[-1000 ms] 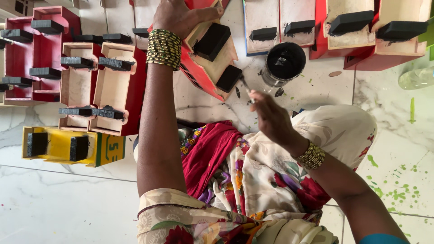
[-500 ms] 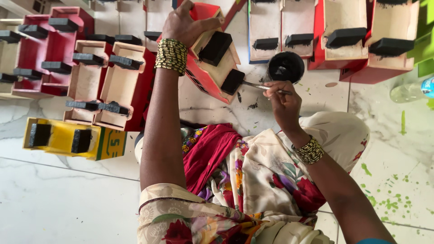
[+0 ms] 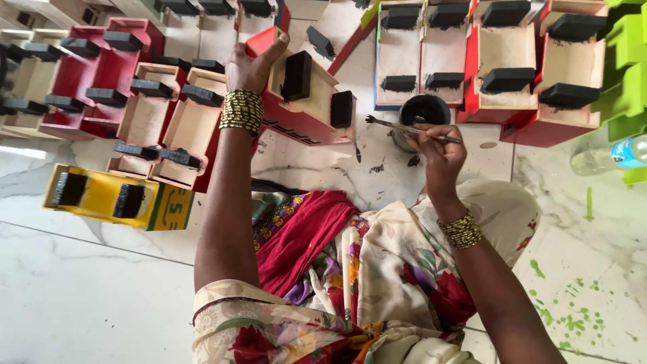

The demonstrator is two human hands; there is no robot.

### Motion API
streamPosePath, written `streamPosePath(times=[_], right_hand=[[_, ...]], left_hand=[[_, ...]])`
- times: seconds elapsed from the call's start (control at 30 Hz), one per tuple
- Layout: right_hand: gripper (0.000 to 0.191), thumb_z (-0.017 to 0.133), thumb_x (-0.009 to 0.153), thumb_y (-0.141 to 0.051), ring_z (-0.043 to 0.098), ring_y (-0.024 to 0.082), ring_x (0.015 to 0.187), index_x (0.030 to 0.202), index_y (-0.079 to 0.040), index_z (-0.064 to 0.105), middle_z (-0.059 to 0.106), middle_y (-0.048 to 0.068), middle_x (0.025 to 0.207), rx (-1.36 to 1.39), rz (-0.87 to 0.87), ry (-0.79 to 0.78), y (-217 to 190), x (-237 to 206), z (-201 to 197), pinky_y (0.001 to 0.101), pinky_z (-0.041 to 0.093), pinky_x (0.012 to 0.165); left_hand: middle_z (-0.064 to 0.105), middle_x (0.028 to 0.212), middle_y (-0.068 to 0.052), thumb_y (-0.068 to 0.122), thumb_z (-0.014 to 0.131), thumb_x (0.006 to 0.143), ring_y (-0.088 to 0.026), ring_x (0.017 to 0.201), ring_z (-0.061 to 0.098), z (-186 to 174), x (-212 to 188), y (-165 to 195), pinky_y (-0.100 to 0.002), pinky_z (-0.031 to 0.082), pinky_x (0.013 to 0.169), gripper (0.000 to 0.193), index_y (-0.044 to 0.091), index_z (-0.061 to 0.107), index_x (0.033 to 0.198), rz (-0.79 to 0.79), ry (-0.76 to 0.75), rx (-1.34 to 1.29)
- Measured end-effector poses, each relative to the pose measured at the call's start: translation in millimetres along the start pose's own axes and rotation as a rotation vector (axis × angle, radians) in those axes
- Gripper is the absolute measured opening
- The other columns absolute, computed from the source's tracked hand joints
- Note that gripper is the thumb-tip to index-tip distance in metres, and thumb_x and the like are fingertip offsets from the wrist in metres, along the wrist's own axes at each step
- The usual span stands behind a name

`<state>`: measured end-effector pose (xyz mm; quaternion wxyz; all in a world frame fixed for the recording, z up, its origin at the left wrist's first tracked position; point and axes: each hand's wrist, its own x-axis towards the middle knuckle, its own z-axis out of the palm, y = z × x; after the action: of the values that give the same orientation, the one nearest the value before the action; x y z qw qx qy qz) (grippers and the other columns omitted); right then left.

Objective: The person sits on the floor painting black paint onto the interior and edges of small red and yellow wooden toy bus models using a brush, dipping the brush into a paint can and working through the models one at a time.

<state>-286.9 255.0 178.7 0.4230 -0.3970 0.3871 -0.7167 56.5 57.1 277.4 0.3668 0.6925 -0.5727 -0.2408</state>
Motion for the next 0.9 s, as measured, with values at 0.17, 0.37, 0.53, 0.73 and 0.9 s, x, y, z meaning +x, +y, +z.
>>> streamPosePath(times=[0.17,0.37,0.53,0.73,0.9], right_hand=[[0.011,0.061,0.104,0.005,0.072,0.022,0.108,0.107,-0.002,0.053,0.067,0.018,0.122,0.018,0.014,0.027,-9.4,4.7,0.5,0.0366,0.065,0.095],[0.011,0.061,0.105,0.004,0.070,0.020,0.111,0.108,-0.002,0.053,0.067,0.017,0.124,0.003,-0.005,-0.021,-11.5,-0.5,0.5,0.0362,0.064,0.096],[0.011,0.062,0.105,0.004,0.072,0.022,0.106,0.108,-0.003,0.054,0.069,0.018,0.122,0.047,0.039,-0.014,-5.8,-4.3,-3.6,0.0373,0.065,0.094],[0.013,0.065,0.103,0.004,0.075,0.033,0.102,0.109,-0.005,0.057,0.072,0.021,0.115,0.309,0.187,0.048,7.9,-8.8,-15.1,0.0420,0.066,0.093],[0.014,0.066,0.102,0.002,0.075,0.037,0.106,0.111,-0.005,0.058,0.072,0.023,0.118,0.379,0.152,0.084,13.4,-8.2,-19.0,0.0428,0.066,0.094]], left_hand=[[0.071,0.102,-0.021,0.083,0.079,0.058,-0.031,0.097,0.070,-1.9,3.3,-15.2,-0.040,0.054,0.089,0.106,-0.005,0.064,0.115,-0.072,0.037,-0.004],[0.072,0.094,-0.012,0.069,0.084,0.065,-0.022,0.088,0.068,-17.8,-17.7,-47.5,-0.032,0.056,0.085,0.087,-0.006,0.071,0.107,-0.094,0.115,-0.201],[0.072,0.093,-0.010,0.059,0.085,0.071,-0.019,0.084,0.065,-20.3,-62.4,-81.0,-0.031,0.054,0.082,0.074,-0.004,0.072,0.108,-0.090,0.198,-0.465],[0.075,0.104,-0.012,0.056,0.084,0.075,-0.017,0.095,0.071,4.3,-100.1,-109.4,-0.029,0.056,0.087,0.071,-0.002,0.068,0.112,-0.149,0.350,-0.687],[0.073,0.107,-0.011,0.046,0.080,0.086,-0.015,0.094,0.069,45.4,-105.8,-144.5,-0.029,0.056,0.085,0.062,-0.004,0.064,0.118,-0.146,0.364,-0.920]])
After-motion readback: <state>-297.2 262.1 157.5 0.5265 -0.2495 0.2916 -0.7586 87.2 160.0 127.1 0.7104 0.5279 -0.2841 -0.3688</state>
